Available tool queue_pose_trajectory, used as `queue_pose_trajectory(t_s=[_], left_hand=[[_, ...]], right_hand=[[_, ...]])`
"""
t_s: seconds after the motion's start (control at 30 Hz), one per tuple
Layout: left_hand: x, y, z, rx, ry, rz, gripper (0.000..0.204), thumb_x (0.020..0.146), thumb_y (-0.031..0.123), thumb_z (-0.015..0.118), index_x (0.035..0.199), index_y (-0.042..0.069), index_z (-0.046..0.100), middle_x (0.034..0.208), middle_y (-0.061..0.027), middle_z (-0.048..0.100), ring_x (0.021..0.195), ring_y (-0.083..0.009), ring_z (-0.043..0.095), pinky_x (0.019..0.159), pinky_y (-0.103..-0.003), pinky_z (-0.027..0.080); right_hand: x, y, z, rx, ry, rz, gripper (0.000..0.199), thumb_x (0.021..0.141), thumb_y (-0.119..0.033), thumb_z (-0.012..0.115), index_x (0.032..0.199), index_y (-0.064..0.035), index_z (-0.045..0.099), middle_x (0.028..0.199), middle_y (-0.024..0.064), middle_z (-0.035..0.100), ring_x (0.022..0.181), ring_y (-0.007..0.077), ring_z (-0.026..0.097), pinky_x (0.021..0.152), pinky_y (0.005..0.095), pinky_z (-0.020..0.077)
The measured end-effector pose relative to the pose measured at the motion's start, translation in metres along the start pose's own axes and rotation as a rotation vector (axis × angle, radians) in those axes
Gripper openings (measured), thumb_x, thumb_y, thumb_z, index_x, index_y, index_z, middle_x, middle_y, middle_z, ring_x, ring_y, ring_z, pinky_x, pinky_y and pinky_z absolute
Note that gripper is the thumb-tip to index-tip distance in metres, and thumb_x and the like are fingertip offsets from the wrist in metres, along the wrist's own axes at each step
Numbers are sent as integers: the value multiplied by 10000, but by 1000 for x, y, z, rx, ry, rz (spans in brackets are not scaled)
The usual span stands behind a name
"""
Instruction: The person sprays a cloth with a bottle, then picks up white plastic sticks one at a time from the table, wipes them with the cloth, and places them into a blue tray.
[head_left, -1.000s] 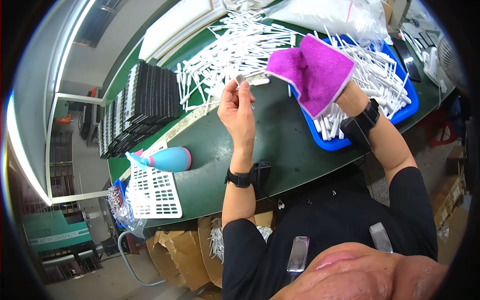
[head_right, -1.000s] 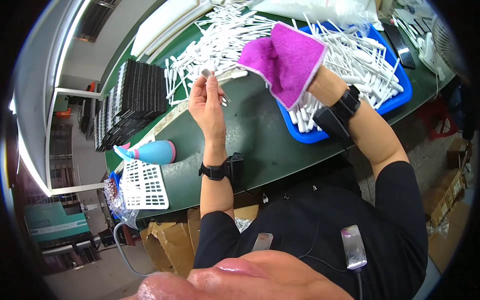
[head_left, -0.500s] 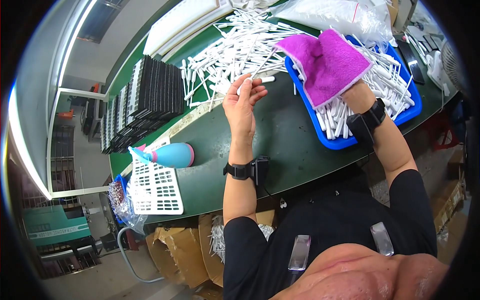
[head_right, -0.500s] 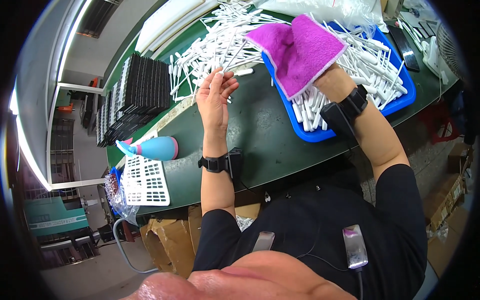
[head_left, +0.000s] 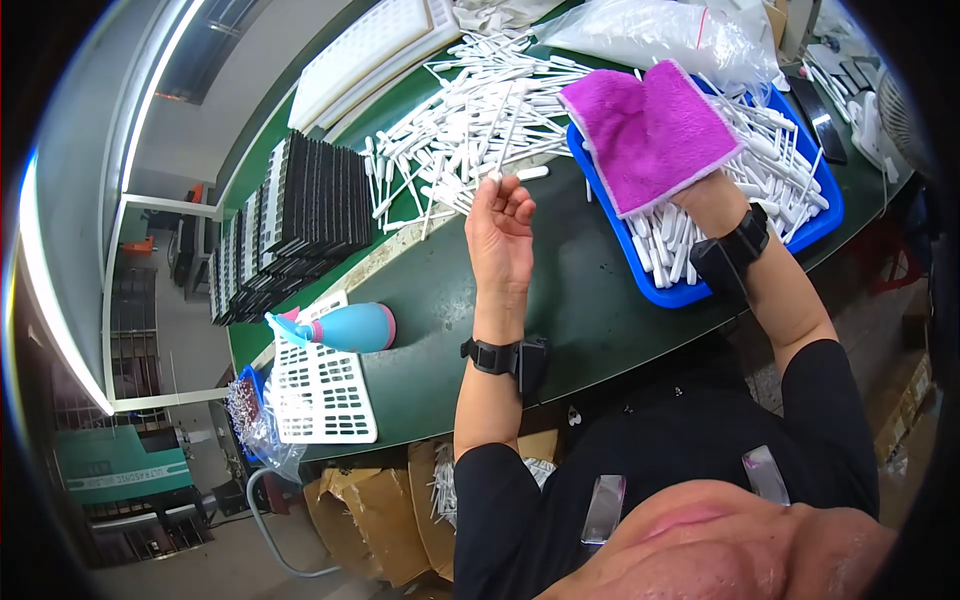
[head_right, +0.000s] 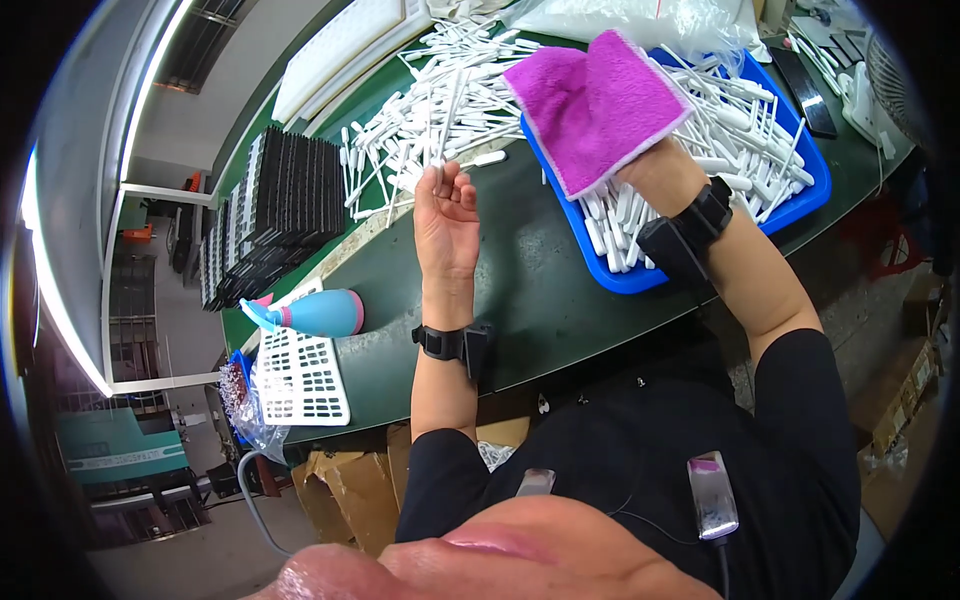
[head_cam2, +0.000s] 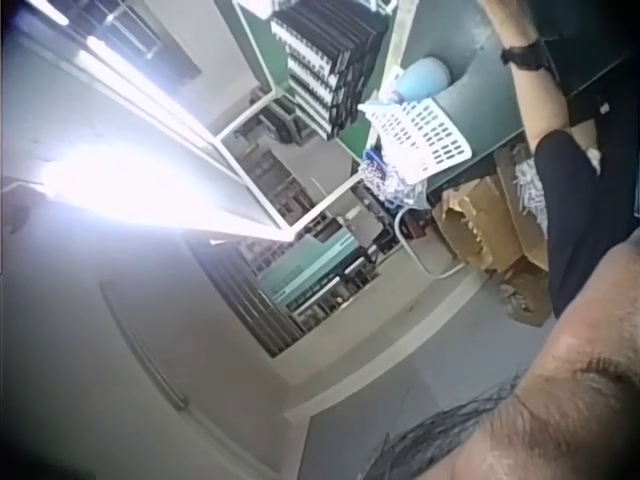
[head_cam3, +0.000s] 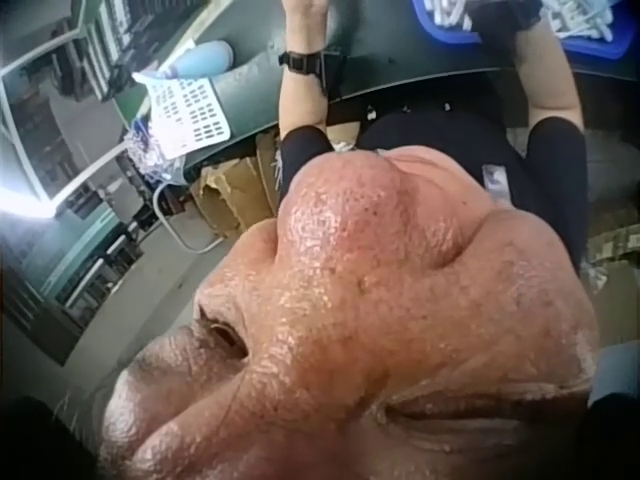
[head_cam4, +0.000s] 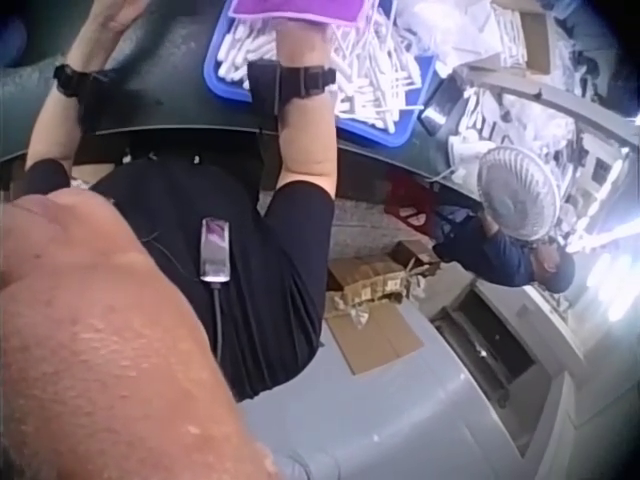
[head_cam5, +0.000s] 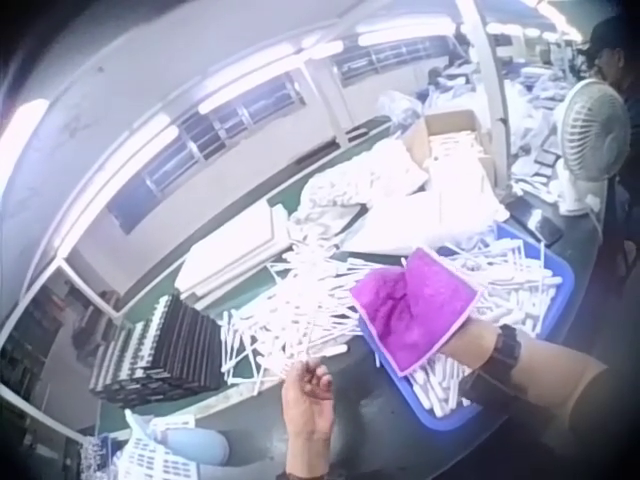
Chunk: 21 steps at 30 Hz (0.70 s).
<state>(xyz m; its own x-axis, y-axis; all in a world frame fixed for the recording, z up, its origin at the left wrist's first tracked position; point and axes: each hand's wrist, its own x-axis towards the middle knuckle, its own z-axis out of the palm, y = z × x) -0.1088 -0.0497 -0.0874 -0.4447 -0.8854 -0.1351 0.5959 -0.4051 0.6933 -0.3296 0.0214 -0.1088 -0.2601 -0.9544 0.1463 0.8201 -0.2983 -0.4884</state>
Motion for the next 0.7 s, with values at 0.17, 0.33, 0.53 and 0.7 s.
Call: queue_pose_trajectory(t_s=[0.17, 0.33, 0.53, 0.7], left_hand=[[-18, -26, 39, 57, -65, -110, 242, 929, 251, 474, 917, 25, 560, 763, -22, 588, 613, -85, 542, 566, -189, 447], [-31, -44, 21, 454, -211, -67, 263, 932, 250, 455, 1017, 14, 535, 869, -34, 603, 718, -80, 563, 602, -201, 467], [-36, -48, 32, 300, -134, 46, 235, 931, 260, 463, 909, 43, 551, 724, 23, 545, 609, -27, 479, 528, -174, 383], [-37, -34, 38, 264, -202, -25, 210, 926, 224, 480, 836, 51, 556, 668, 48, 525, 532, -12, 436, 480, -164, 346]], right_hand=[[-11, 19, 24, 309, -96, 217, 403, 931, -357, 415, 1166, -40, 500, 1091, 106, 585, 959, 196, 578, 866, 368, 466], [-22, 40, 66, -51, -16, 382, 350, 926, -330, 444, 1087, -31, 531, 954, 71, 608, 804, 155, 600, 763, 314, 488], [-24, 27, 62, -70, 142, 316, 286, 926, -265, 432, 1055, -37, 548, 918, 63, 615, 812, 145, 594, 772, 291, 479], [-24, 20, 57, -30, 37, 255, 285, 933, -245, 406, 1065, -34, 546, 967, 54, 607, 873, 155, 586, 827, 306, 456]])
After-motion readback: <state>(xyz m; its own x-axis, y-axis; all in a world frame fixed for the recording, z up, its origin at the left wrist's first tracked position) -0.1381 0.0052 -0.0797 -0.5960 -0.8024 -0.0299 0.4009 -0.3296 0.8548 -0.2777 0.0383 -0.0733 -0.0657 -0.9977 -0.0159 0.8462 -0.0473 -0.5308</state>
